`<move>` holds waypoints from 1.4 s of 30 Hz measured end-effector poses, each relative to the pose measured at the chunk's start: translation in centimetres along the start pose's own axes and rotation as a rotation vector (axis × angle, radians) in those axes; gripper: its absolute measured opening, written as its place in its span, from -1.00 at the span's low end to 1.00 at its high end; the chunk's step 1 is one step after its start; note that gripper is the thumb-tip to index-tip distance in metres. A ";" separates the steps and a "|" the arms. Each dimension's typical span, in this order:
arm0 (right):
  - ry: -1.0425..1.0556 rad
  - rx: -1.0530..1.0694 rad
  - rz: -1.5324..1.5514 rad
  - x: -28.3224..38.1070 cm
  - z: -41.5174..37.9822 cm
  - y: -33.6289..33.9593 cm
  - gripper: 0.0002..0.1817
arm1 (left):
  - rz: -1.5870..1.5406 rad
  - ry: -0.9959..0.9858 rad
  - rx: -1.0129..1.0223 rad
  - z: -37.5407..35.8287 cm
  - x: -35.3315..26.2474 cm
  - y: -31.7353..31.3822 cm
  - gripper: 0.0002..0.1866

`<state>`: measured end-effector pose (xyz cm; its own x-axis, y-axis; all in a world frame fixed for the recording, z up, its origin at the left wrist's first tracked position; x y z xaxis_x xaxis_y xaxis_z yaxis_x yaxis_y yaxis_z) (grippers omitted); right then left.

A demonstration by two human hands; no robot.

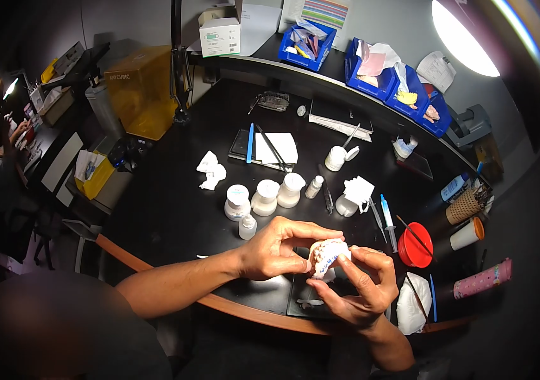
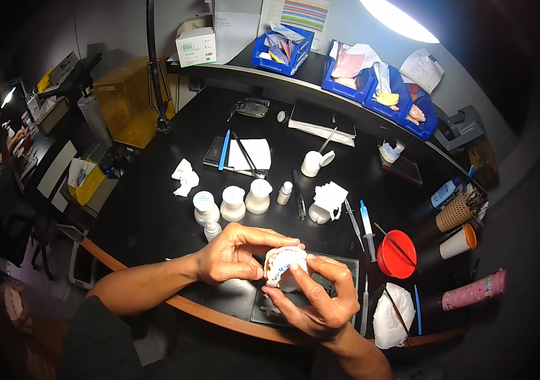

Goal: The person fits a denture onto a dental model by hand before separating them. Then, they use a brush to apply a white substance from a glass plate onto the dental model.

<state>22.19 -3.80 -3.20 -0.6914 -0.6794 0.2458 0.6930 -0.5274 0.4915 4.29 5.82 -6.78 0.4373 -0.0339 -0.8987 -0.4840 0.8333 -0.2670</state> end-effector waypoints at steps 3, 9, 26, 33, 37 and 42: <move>-0.004 0.002 0.003 0.0 0.0 0.0 -0.40 | -0.008 0.017 -0.008 -0.1 -0.1 -0.1 -0.31; 0.000 0.002 -0.001 -0.1 -0.1 0.0 -0.40 | -0.011 0.048 0.002 -0.1 -0.4 -0.1 -0.32; -0.021 0.019 0.015 -0.7 -0.5 -0.2 -0.41 | 0.198 0.090 -0.129 -0.3 -0.1 -1.6 -0.28; -0.019 0.023 -0.005 -0.6 -0.3 0.0 -0.42 | 0.163 0.061 -0.101 -0.2 -0.1 -1.7 -0.23; -0.014 0.019 -0.011 -0.5 -0.1 0.1 -0.43 | 0.169 0.057 -0.094 -0.2 -0.2 -1.7 -0.21; -0.021 0.017 -0.010 -0.6 -0.2 0.0 -0.42 | 0.163 0.066 -0.088 -0.2 -0.3 -1.8 -0.21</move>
<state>22.64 -3.50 -3.46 -0.7023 -0.6633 0.2585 0.6829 -0.5252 0.5077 4.85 4.27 -6.06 0.2985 0.0586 -0.9526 -0.6099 0.7795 -0.1432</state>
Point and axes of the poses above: each hand's wrist, its own z-axis towards the middle knuckle, its own y-axis out of the back of the hand, x = y × z, the point moved 3 cm from there along z, towards the middle knuckle
